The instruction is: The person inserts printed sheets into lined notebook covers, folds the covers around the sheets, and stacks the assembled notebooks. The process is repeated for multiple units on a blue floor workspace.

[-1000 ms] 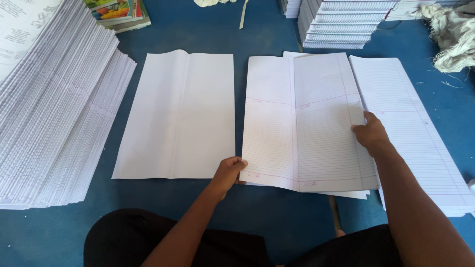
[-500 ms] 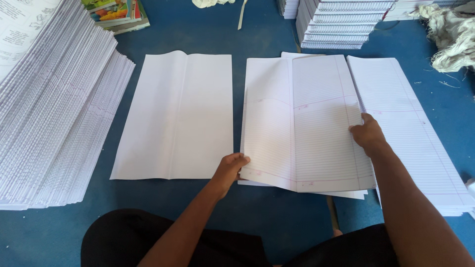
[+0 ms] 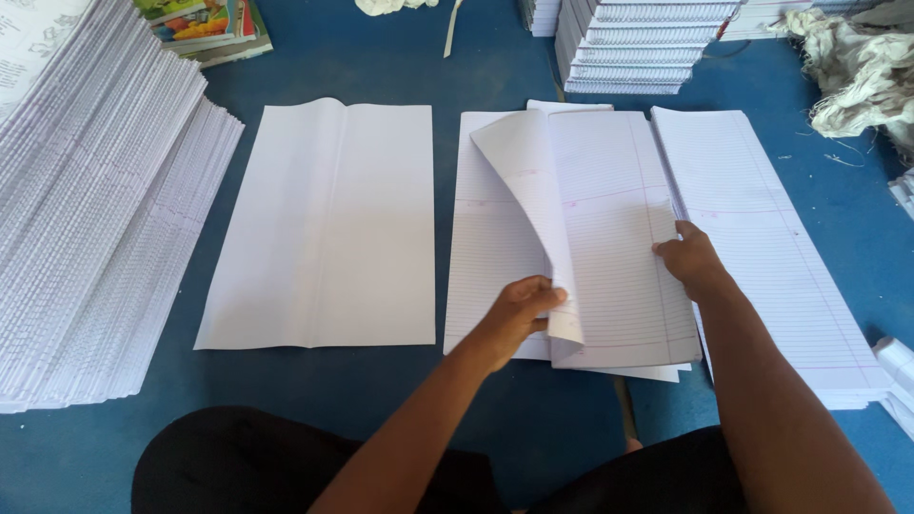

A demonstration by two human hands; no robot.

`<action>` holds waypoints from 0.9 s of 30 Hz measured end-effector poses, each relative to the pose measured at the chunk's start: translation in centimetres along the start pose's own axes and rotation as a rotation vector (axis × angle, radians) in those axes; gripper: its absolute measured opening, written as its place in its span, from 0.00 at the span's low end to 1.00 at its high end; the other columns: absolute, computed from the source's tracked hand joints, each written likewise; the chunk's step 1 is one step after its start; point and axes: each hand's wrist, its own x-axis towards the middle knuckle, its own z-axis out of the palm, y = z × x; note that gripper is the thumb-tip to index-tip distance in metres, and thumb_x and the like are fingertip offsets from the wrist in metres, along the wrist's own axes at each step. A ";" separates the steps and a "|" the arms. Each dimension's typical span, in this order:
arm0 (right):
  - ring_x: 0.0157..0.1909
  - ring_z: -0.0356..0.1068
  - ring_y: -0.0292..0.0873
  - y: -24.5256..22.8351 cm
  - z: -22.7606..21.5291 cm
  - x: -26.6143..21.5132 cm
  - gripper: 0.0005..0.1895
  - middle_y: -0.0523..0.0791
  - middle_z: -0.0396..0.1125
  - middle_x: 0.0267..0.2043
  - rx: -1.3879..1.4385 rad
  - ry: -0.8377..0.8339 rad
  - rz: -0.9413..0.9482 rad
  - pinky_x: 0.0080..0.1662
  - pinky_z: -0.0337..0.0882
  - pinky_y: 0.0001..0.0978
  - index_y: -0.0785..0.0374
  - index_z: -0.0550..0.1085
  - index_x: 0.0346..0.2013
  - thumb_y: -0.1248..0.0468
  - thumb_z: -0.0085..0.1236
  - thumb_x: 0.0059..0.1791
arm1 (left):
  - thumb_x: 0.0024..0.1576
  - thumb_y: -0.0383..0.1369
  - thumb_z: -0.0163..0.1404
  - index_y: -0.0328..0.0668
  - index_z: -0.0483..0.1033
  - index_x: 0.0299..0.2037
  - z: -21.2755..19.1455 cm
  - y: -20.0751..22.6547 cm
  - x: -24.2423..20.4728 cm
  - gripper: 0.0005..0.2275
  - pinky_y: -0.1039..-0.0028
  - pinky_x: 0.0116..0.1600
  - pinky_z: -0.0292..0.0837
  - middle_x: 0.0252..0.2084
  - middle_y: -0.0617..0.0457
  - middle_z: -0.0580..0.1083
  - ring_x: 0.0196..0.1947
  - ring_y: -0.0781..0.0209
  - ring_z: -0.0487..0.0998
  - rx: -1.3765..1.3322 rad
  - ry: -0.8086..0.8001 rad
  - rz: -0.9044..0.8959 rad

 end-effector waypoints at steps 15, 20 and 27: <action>0.69 0.58 0.66 -1.7 -0.1 -1.4 0.43 0.69 0.55 0.67 0.159 -0.165 0.069 0.65 0.62 0.55 0.77 0.57 0.70 0.40 0.37 0.57 | 0.56 0.44 0.55 0.40 0.75 0.35 7.8 -3.8 4.7 0.14 0.69 0.41 0.74 0.33 0.47 0.76 0.34 0.60 0.77 0.177 0.074 -0.031; 0.76 0.41 0.67 -3.6 -0.6 -3.7 0.49 0.64 0.41 0.76 0.210 -0.186 0.110 0.67 0.55 0.67 0.62 0.43 0.75 0.32 0.26 0.50 | 0.58 0.45 0.55 0.42 0.73 0.33 8.7 -5.0 5.4 0.14 0.69 0.36 0.74 0.29 0.47 0.73 0.29 0.59 0.75 0.194 0.075 -0.087; 0.74 0.46 0.70 -5.3 -0.7 -5.6 0.50 0.65 0.43 0.74 0.112 -0.263 0.094 0.63 0.59 0.71 0.59 0.42 0.76 0.32 0.31 0.49 | 0.59 0.45 0.54 0.43 0.73 0.33 9.3 -6.6 6.2 0.14 0.70 0.36 0.73 0.29 0.50 0.72 0.30 0.61 0.74 0.220 0.085 -0.126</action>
